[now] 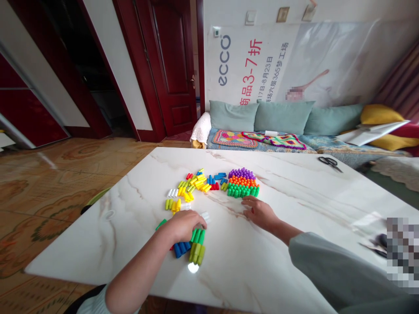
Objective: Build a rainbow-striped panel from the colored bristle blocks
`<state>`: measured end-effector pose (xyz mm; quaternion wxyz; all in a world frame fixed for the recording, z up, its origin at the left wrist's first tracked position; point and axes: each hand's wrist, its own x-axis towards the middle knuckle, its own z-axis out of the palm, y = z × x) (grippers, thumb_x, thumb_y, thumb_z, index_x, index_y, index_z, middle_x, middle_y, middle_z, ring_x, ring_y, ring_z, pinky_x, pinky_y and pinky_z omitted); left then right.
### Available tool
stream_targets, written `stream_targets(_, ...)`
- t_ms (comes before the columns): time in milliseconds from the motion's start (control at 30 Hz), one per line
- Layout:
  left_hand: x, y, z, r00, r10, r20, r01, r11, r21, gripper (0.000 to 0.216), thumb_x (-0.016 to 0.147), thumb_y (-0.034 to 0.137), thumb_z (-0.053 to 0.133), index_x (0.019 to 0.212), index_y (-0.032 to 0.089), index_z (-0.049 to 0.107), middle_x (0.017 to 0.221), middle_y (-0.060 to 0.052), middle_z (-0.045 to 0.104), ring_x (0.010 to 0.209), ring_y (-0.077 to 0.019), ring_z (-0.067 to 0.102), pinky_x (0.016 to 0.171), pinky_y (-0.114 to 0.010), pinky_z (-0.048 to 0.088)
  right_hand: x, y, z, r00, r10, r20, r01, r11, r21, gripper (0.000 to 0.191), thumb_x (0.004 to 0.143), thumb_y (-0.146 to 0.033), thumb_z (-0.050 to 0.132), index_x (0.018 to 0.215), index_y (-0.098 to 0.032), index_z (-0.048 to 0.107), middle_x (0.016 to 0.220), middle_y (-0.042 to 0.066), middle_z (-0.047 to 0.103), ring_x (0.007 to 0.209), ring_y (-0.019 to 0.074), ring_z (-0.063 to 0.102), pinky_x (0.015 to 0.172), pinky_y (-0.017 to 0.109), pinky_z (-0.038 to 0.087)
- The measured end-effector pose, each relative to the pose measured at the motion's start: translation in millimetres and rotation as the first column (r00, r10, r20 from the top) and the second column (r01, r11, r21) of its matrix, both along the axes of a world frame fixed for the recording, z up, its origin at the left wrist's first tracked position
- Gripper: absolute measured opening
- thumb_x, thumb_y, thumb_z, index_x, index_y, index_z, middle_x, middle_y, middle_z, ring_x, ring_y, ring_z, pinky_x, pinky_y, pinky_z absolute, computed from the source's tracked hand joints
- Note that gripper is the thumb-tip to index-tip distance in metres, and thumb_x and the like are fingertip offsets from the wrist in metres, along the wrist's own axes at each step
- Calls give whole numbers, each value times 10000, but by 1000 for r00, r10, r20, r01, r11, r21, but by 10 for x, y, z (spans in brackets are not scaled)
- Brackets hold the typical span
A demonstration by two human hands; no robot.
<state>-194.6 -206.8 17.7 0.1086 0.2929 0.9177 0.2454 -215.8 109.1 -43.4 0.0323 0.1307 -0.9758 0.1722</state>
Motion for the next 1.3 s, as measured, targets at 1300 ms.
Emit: stream_targets(1300, 28, 513, -151, 989, 149, -10, -125, 857, 500, 356, 701, 94, 551, 1032, 215, 605, 1030, -40, 648, 877, -163, 617, 641, -210, 505, 293, -783, 352, 978, 155, 138, -24, 745, -667, 147, 730, -249, 661, 849, -166, 676, 656, -14, 620, 587, 110, 537, 576, 222, 433)
